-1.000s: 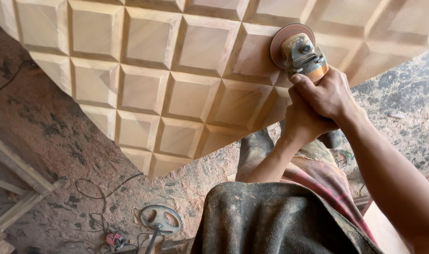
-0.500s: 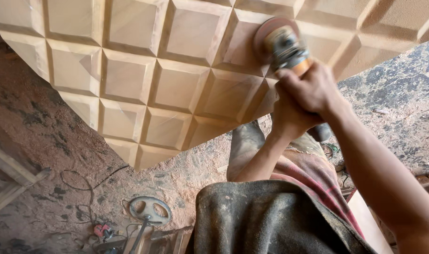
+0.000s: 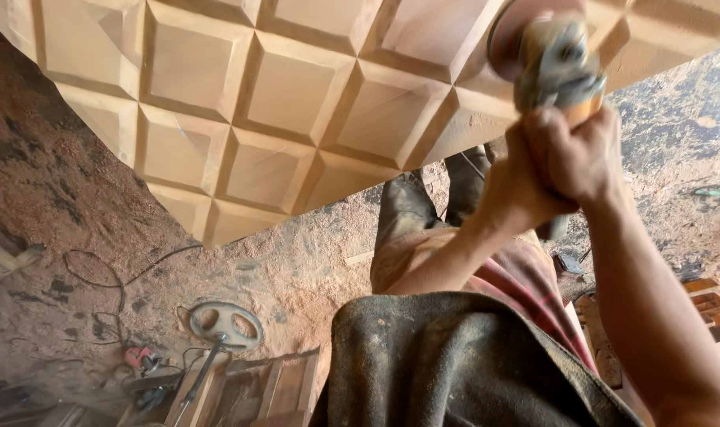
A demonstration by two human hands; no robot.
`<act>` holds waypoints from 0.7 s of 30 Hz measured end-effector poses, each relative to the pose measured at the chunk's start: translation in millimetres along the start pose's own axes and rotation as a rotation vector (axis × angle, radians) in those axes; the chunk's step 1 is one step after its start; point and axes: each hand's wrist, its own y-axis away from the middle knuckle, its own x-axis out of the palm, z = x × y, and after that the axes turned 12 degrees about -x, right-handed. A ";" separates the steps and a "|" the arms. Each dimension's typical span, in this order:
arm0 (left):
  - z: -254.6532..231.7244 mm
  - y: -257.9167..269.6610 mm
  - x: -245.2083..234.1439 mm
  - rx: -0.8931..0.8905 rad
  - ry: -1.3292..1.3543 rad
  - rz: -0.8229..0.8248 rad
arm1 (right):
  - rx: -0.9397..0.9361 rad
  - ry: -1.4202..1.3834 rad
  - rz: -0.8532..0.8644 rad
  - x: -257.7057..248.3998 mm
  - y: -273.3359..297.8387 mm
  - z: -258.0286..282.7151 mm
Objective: The person uses an angle grinder with a sanding disc to smooth the surface of a large wooden panel featuring a 3D geometric pattern. The person systematically moves the tool across the raised square facets of the panel, generating wood dust.
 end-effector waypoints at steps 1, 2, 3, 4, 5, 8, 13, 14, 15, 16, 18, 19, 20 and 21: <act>9.6 13.9 5.1 0.034 0.015 -0.035 | -0.070 0.023 0.030 6.2 14.8 1.4; 17.0 25.7 10.2 0.090 0.038 -0.091 | -0.145 0.048 0.059 12.6 24.5 3.8; 26.8 37.8 12.9 0.156 0.064 -0.155 | -0.105 0.079 0.094 20.5 31.4 5.3; 38.7 50.7 17.3 0.205 0.085 -0.215 | -0.056 0.107 0.131 30.0 40.9 5.3; 50.8 62.7 22.4 0.253 0.109 -0.276 | -0.025 0.088 0.196 37.6 47.4 4.0; 79.4 76.0 34.1 0.293 0.128 -0.343 | 0.044 0.067 0.361 58.4 57.4 -2.8; 90.8 66.3 46.7 0.271 0.068 -0.315 | -0.138 0.214 0.350 59.2 65.9 -3.3; 89.6 65.8 45.9 0.263 0.050 -0.311 | -0.095 0.189 0.335 54.8 63.9 -4.2; 88.3 64.7 44.2 0.255 0.033 -0.302 | -0.052 0.164 0.321 48.6 62.9 -6.6; 85.6 62.8 46.6 0.225 0.023 -0.279 | -0.002 0.141 0.315 42.4 65.6 -10.3; 79.8 53.7 46.0 0.171 -0.014 -0.230 | -0.049 0.132 0.218 33.0 66.7 -19.8; 76.7 48.9 44.0 0.142 -0.020 -0.217 | -0.076 0.127 0.166 30.7 64.6 -24.5; 75.4 47.2 40.8 0.107 -0.023 -0.191 | -0.075 0.110 0.146 32.5 65.7 -28.4; 74.8 46.4 36.9 0.073 -0.025 -0.164 | -0.074 0.093 0.125 35.8 66.1 -31.5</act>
